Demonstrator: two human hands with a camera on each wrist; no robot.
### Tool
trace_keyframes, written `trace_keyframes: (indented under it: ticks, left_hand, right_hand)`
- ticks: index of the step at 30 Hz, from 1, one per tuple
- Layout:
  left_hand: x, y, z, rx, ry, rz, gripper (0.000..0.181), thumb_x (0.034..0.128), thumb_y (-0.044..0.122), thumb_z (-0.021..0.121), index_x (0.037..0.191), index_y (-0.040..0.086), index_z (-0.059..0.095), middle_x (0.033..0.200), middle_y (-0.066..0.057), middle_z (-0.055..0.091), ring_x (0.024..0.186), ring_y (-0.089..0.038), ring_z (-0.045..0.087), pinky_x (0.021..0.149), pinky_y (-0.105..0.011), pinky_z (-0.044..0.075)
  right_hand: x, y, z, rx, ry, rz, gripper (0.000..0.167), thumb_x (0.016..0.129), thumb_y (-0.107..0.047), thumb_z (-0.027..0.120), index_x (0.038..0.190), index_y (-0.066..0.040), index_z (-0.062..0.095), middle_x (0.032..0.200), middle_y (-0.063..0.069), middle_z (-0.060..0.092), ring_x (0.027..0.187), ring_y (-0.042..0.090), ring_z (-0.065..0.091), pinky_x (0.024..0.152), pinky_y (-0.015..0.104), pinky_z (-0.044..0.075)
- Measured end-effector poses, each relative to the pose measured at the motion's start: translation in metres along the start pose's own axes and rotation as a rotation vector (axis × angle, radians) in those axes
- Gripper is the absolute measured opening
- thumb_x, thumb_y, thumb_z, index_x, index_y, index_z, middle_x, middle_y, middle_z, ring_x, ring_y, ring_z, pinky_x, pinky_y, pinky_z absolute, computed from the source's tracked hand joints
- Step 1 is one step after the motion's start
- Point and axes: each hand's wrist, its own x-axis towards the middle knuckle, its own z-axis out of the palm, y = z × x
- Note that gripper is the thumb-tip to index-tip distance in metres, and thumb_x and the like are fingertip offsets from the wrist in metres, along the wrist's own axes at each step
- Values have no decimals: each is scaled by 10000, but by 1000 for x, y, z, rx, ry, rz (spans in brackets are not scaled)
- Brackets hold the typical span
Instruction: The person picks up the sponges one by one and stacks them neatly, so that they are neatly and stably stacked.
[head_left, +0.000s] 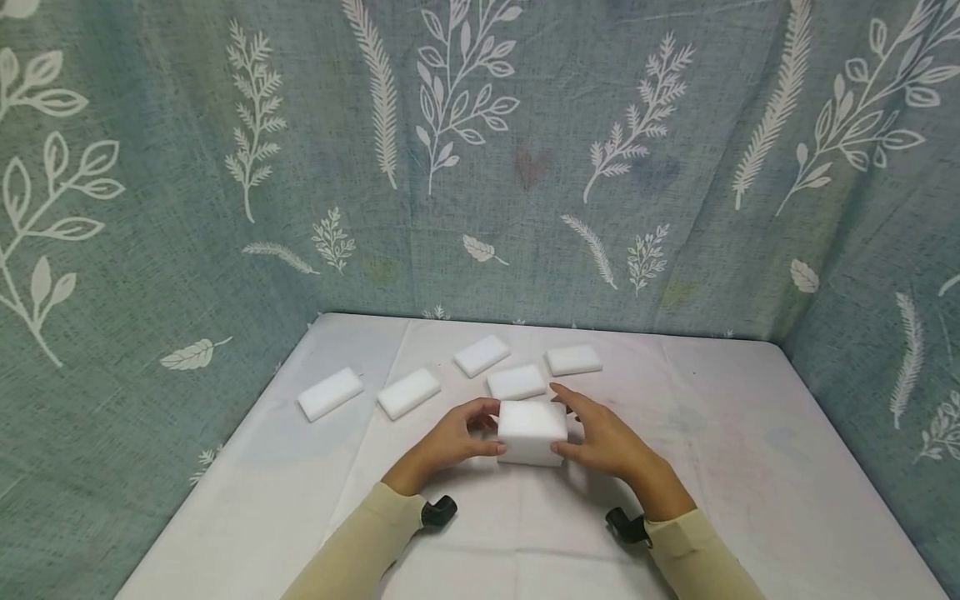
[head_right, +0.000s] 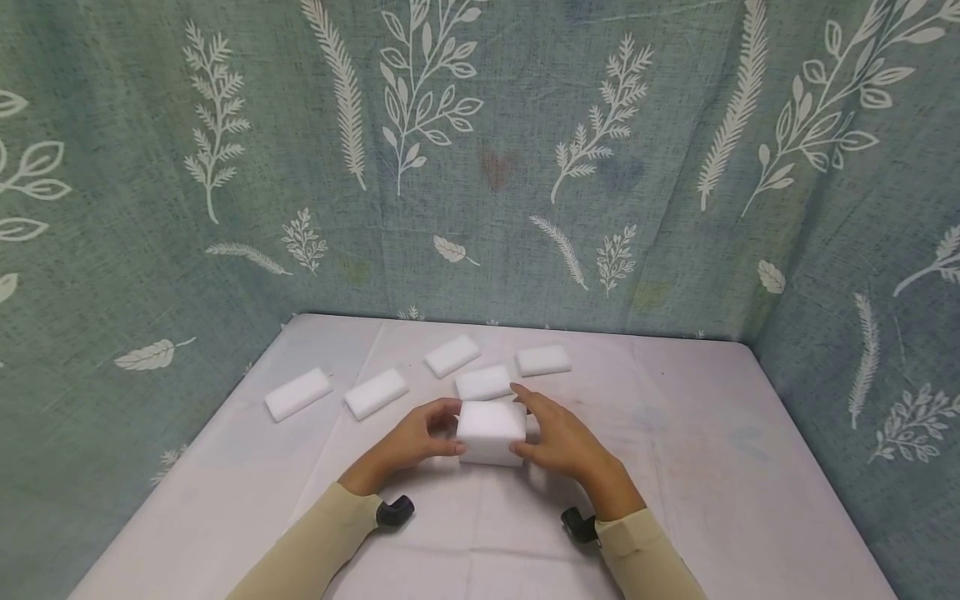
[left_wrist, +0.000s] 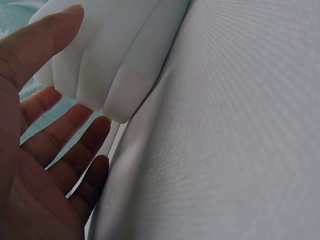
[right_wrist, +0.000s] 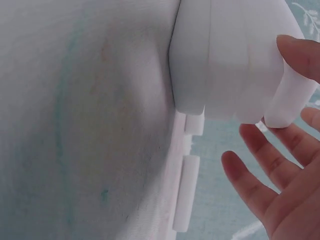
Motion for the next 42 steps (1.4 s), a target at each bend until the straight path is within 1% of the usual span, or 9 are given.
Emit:
trace_keyframes:
  ticks: [2,8,14,19,24,32,37,38,42]
  left_hand:
    - [1,-4,0,2,-1,-8,574,746,127,851,1261,75,601,1086,-58,636,1039,-378,568,910,-508,431]
    - [8,-29,3,23,1,-26,604,746,127,852,1288,90,588,1114,-51,632,1058,-360,570,928,-524,421]
    - [9,-36,3,18,21,-7,596,732,175,871,1266,143,608,1103,-5,636,1024,-256,589,904,-463,444]
    - [7,-36,3,27,21,-3,575,740,239,867,1254,178,616,1092,29,640,1004,-203,593,881,-407,458]
    - [6,-34,2,39,20,-2,561,759,284,848,1258,180,614,1111,46,637,1012,-195,595,888,-403,461]
    - [6,-33,2,36,21,-9,572,751,274,855,1259,177,610,1102,42,639,1009,-192,595,886,-394,462]
    - [6,-34,2,20,24,2,570,752,271,855,1258,187,607,1107,46,639,1021,-204,595,897,-405,457]
    - [5,-29,2,13,23,-2,568,760,248,850,1265,172,601,1116,30,637,1035,-228,593,910,-423,453]
    - [7,-27,3,8,18,1,574,770,242,844,1277,161,589,1133,26,633,1050,-230,592,919,-421,453]
  right_hand:
    - [0,0,1,-3,-2,-3,869,798,-260,808,1520,-161,334,1321,24,565,1145,213,555,968,461,442]
    - [0,0,1,0,-4,1,864,792,-267,815,1515,-184,349,1315,26,570,1144,218,557,970,463,440]
    - [0,0,3,-5,-2,4,858,787,-287,823,1505,-171,368,1344,39,548,1149,238,553,960,467,447]
    - [0,0,5,-11,-20,23,849,797,-308,814,1502,-143,372,1373,72,524,1161,259,551,967,473,444]
    - [0,0,5,-6,-16,20,844,790,-303,818,1496,-145,383,1371,89,525,1161,254,552,971,475,442]
    - [0,0,6,-7,-11,16,837,787,-319,819,1493,-183,391,1346,53,537,1132,232,558,952,457,454]
    - [0,0,6,-7,-11,22,838,793,-329,813,1498,-186,383,1353,52,532,1138,242,558,952,462,453]
    - [0,0,6,-8,-12,27,840,794,-332,812,1500,-191,379,1353,50,532,1140,240,557,953,461,453]
    - [-1,0,4,-4,-15,43,851,796,-337,812,1506,-187,370,1364,40,526,1143,234,552,947,465,454]
